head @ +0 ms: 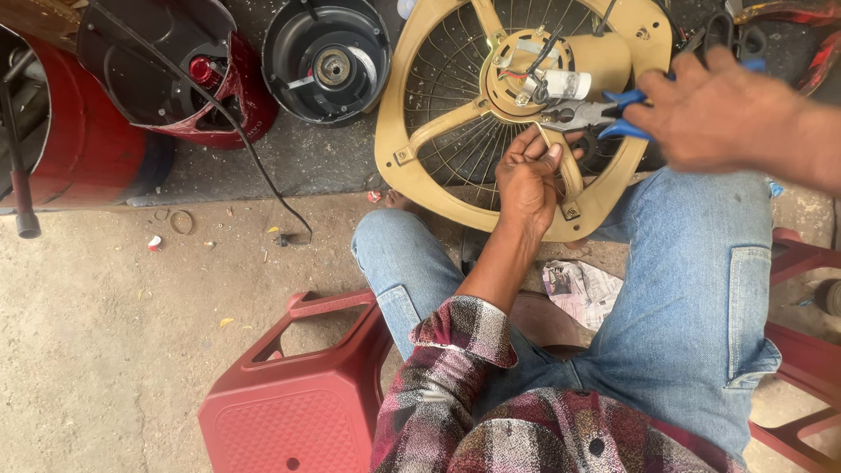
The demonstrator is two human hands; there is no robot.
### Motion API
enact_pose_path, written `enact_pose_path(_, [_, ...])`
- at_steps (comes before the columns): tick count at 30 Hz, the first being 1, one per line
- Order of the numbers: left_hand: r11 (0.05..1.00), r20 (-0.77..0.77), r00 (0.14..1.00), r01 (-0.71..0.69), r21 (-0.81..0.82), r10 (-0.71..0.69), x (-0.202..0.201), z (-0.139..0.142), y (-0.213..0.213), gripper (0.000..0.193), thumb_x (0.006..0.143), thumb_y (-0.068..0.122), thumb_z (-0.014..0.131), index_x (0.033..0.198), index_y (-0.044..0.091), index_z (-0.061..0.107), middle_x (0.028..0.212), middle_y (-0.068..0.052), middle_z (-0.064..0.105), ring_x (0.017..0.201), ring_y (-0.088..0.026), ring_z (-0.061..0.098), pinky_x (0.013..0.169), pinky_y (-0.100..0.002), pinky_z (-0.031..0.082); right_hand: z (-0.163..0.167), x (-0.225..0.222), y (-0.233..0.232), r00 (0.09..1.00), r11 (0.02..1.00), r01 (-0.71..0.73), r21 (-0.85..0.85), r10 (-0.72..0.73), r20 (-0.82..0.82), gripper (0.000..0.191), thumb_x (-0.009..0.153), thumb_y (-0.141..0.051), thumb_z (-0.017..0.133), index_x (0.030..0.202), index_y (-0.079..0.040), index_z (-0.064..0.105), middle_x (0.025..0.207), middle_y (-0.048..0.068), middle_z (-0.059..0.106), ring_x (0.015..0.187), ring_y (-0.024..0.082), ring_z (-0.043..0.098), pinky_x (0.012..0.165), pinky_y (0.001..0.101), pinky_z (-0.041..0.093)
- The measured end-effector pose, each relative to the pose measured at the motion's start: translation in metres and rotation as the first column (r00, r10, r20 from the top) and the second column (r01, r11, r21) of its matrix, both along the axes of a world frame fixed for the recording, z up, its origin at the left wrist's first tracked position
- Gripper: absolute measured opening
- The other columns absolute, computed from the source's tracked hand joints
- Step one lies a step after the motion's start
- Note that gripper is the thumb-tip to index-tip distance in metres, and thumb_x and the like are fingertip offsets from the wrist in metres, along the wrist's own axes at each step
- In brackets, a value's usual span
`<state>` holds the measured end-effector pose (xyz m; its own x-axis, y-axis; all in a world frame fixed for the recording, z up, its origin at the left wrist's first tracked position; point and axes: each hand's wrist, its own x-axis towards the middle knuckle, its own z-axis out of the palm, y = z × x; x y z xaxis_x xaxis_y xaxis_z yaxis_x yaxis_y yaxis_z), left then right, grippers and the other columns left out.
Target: The person sits cross-legged and works on a beige pedestal fan placed on their lap. They use pliers to tighten a screw on the fan's central hub, then plug in the power cord and test the fan by rotating the motor housing.
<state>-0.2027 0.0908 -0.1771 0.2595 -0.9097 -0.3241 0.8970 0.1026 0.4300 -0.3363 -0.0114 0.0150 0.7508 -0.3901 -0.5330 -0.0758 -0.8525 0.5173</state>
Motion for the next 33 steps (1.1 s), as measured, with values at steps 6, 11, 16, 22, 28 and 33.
enact_pose_path(6, [0.999,-0.046,0.998,-0.045,0.016,0.046,-0.001,-0.015,-0.003,0.049,0.091,-0.025,0.046,0.140,-0.016,0.049,0.132,-0.027,0.064,0.117,-0.030,0.064,0.099,-0.039,0.056,-0.020,0.036,0.085,0.669,0.644,0.710,0.285,-0.743,0.015,0.053,0.087,-0.030,0.058,0.131,0.000,0.058,0.122,0.025,0.053,0.103,0.042,0.063,0.078,0.0508,0.060])
enact_pose_path(11, [0.997,-0.090,0.996,-0.022,-0.070,0.016,0.004,-0.022,0.008,0.052,0.092,-0.025,0.045,0.142,-0.014,0.049,0.138,-0.026,0.061,0.123,-0.033,0.062,0.106,-0.041,0.053,-0.029,0.014,0.070,0.678,0.631,0.718,0.295,-0.729,-0.089,0.062,0.085,-0.026,0.060,0.141,-0.001,0.052,0.127,0.025,0.052,0.113,0.038,0.059,0.093,0.0569,0.053])
enact_pose_path(16, [0.997,-0.117,0.993,-0.004,-0.083,-0.006,0.006,-0.016,0.010,0.048,0.094,-0.023,0.043,0.140,-0.012,0.049,0.135,-0.024,0.060,0.122,-0.034,0.062,0.106,-0.053,0.055,-0.014,-0.023,0.030,0.949,0.972,0.227,0.053,-0.234,0.210,0.044,0.092,-0.026,0.053,0.133,-0.013,0.066,0.130,0.018,0.057,0.127,0.033,0.055,0.111,0.0617,0.037])
enact_pose_path(22, [0.997,-0.085,0.996,0.019,-0.070,-0.025,0.006,-0.010,0.010,0.047,0.096,-0.020,0.044,0.141,-0.012,0.050,0.128,-0.029,0.061,0.122,-0.037,0.063,0.107,-0.053,0.055,-0.011,-0.020,-0.007,0.971,0.995,-0.043,-0.089,0.062,0.229,0.046,0.085,-0.030,0.057,0.129,-0.022,0.067,0.132,0.009,0.057,0.134,0.027,0.053,0.119,0.0593,0.036])
enact_pose_path(28, [0.998,-0.082,0.996,0.027,-0.062,-0.033,0.008,-0.004,0.009,0.042,0.095,-0.022,0.045,0.136,-0.011,0.052,0.126,-0.029,0.062,0.120,-0.038,0.064,0.104,-0.053,0.057,-0.010,-0.011,-0.024,0.946,0.965,-0.219,-0.143,0.246,0.213,0.039,0.086,-0.037,0.056,0.119,-0.021,0.069,0.124,0.006,0.062,0.123,0.024,0.061,0.106,0.0491,0.047])
enact_pose_path(33, [0.999,-0.069,0.997,0.021,-0.024,-0.022,0.009,-0.001,0.007,0.042,0.093,-0.023,0.043,0.131,-0.009,0.054,0.123,-0.027,0.063,0.118,-0.038,0.065,0.101,-0.053,0.059,-0.006,-0.005,-0.027,0.974,0.972,-0.219,-0.087,0.222,0.034,0.026,0.094,-0.031,0.055,0.113,-0.018,0.067,0.112,0.003,0.062,0.104,0.021,0.065,0.086,0.0372,0.054])
